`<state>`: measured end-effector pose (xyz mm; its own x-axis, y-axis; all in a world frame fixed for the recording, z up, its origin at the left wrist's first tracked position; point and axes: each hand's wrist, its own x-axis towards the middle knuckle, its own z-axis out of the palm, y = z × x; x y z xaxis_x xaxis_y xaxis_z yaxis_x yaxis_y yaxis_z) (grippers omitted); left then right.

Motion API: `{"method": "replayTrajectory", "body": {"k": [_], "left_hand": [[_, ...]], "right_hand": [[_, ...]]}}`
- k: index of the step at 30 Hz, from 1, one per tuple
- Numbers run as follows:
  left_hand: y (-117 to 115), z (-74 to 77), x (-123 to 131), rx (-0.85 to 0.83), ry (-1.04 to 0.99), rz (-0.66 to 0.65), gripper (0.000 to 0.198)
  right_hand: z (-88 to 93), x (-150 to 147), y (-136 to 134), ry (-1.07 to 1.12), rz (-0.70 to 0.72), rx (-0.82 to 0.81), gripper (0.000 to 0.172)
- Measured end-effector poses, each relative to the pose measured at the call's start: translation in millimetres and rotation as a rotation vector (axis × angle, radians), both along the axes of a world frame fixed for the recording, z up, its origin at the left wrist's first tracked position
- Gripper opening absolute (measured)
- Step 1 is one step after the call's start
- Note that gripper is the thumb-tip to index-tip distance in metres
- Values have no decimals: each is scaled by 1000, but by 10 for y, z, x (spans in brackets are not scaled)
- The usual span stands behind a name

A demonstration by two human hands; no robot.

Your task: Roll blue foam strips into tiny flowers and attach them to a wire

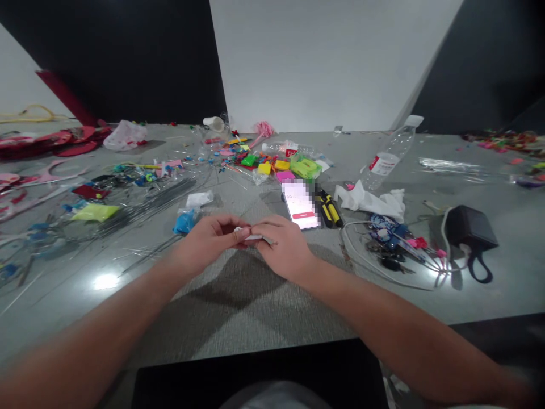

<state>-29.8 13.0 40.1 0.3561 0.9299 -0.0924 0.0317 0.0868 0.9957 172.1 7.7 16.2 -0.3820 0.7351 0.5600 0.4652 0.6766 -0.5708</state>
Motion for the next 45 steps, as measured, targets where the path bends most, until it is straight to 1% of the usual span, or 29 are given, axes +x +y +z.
{"method": "replayTrajectory", "body": {"k": [3, 4, 6, 7, 9, 11, 15, 18, 19, 21, 24, 26, 29, 31, 32, 33, 34, 36, 37, 39, 41, 43, 45], "left_hand": [[31, 10, -50, 27, 63, 26, 24], [40, 19, -70, 39, 78, 43, 25], [54, 34, -110, 62, 104, 81, 27], [61, 35, -127, 68, 117, 92, 27], [74, 20, -148, 58, 143, 84, 27], [82, -9, -145, 23, 158, 53, 27], [53, -56, -61, -60, 114, -12, 38], [-2, -59, 15, -120, -30, -37, 47], [-17, -57, 30, -143, -90, -40, 47], [-33, -57, 43, -180, -177, -42, 38], [-20, -75, 31, -191, -184, -43, 23], [-4, -92, 20, -192, -176, -41, 19], [3, -92, 16, -190, -159, -39, 19], [-8, -64, 19, -159, -137, -25, 24], [-15, -44, 18, -111, -104, -6, 28], [-23, -24, 13, -46, -51, 17, 30], [-29, -6, 4, 28, 17, 40, 31], [-36, 12, -26, 148, 157, 64, 32], [-37, 13, -43, 166, 208, 54, 33], [-37, 3, -70, 123, 258, 2, 34], [-42, -8, -73, 18, 226, -64, 35], [-55, -10, -50, -97, 106, -83, 36], [-72, -4, -15, -174, -59, -58, 36]], "right_hand": [[65, 64, 81, 13, 56, -55, 16], [79, 88, 118, 37, 42, -74, 16], [91, 128, 190, 107, -33, -118, 25], [91, 142, 219, 146, -83, -142, 26], [84, 149, 251, 210, -173, -184, 23], [77, 130, 240, 251, -234, -208, 20], [57, 24, 101, 305, -287, -200, 18], [20, -65, -32, 342, -237, -185, 14], [7, -85, -66, 325, -209, -177, 12], [-11, -107, -109, 286, -148, -150, 11], [-7, -99, -132, 249, -100, -120, 16], [11, -87, -137, 252, -102, -152, 20], [37, -79, -127, 275, -107, -217, 35], [40, -75, -79, 313, -74, -292, 34], [35, -68, -36, 334, -47, -338, 29], [26, -56, 20, 397, -33, -441, 24], [13, -36, 85, 421, -31, -487, 19], [-13, 30, 230, 443, -58, -516, 16], [-22, 73, 300, 453, -85, -519, 14], [-22, 161, 406, 472, -156, -513, 15], [2, 216, 443, 493, -237, -480, 19], [31, 207, 398, 497, -268, -450, 22], [44, 135, 290, 486, -242, -442, 23]]}}
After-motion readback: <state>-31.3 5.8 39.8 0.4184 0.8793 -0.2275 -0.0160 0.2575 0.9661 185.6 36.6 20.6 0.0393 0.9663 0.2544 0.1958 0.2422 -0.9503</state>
